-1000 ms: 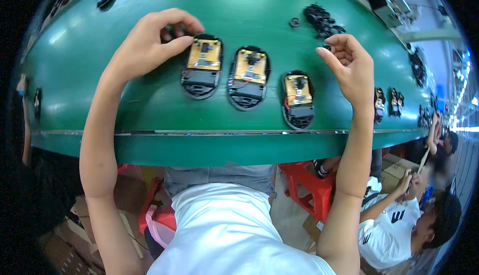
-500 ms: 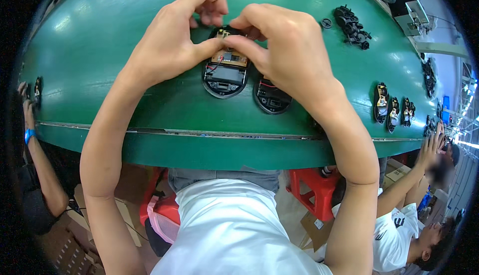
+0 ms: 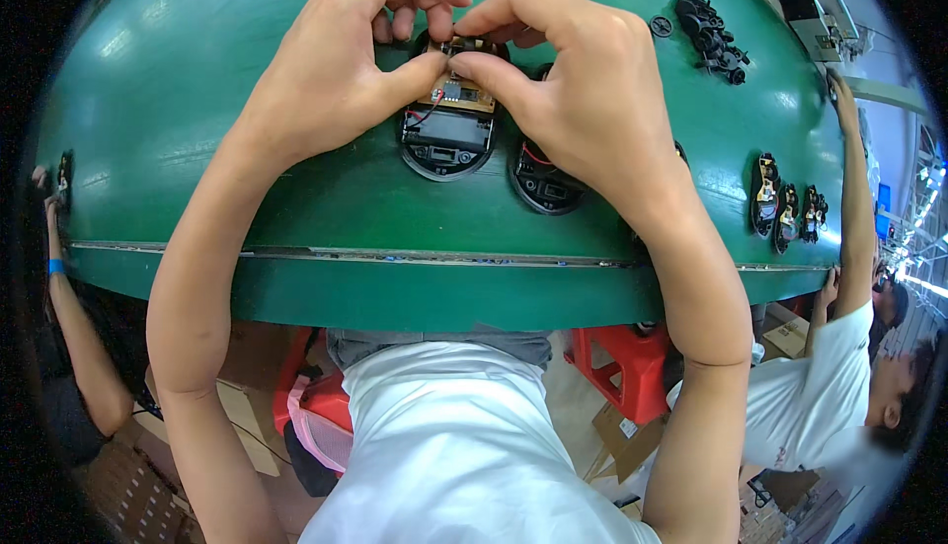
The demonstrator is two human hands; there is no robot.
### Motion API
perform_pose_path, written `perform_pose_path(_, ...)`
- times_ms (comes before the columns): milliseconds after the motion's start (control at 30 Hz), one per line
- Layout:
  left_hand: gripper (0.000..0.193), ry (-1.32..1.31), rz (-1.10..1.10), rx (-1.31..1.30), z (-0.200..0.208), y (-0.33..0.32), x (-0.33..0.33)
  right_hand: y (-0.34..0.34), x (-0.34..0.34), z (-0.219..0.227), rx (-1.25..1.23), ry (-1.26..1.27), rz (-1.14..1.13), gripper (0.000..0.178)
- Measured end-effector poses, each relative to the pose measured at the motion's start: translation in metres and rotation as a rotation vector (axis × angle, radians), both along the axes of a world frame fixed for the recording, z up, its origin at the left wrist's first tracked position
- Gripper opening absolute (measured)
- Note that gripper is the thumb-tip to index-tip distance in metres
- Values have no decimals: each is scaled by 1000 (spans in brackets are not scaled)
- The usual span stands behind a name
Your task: Assembling internal components and shells of electronic devices on a production line
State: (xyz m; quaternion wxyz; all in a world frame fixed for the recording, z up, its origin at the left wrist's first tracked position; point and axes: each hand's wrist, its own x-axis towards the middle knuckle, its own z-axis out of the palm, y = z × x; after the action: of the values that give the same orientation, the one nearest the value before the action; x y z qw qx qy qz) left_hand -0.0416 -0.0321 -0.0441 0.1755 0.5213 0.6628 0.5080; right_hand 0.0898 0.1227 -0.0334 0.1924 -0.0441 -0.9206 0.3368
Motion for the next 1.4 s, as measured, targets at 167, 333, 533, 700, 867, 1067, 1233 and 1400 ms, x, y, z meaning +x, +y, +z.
perform_pose_path(167, 29, 37, 55, -59, 8, -1, 7, 7, 0, -1, 142, 93, 123, 17)
perform_pose_path(333, 26, -118, 31, 30, -16, -3, 5, -3, 0, 9, 135, -38, 81, 16)
perform_pose_path(533, 24, -105, 144, -87, -2, -5, 17, -5, 4, 4, -57, -98, 49, 20)
perform_pose_path(700, 37, -104, 58, -42, -21, -6, 8, -1, 5, 5, -152, -209, -58, 19)
perform_pose_path(867, 36, -88, 65, -46, -21, -5, 11, 13, 4, -3, -52, 9, 103, 14)
perform_pose_path(1067, 37, -108, 93, -49, -21, -3, 15, 15, 2, 3, -292, -209, 12, 15)
perform_pose_path(1233, 39, -87, 100, -29, -18, -4, 16, 9, 2, 1, -78, -81, 73, 14)
perform_pose_path(1400, 36, 125, 152, 2, -21, 0, 23, 8, 5, -1, 104, -17, 100, 14)
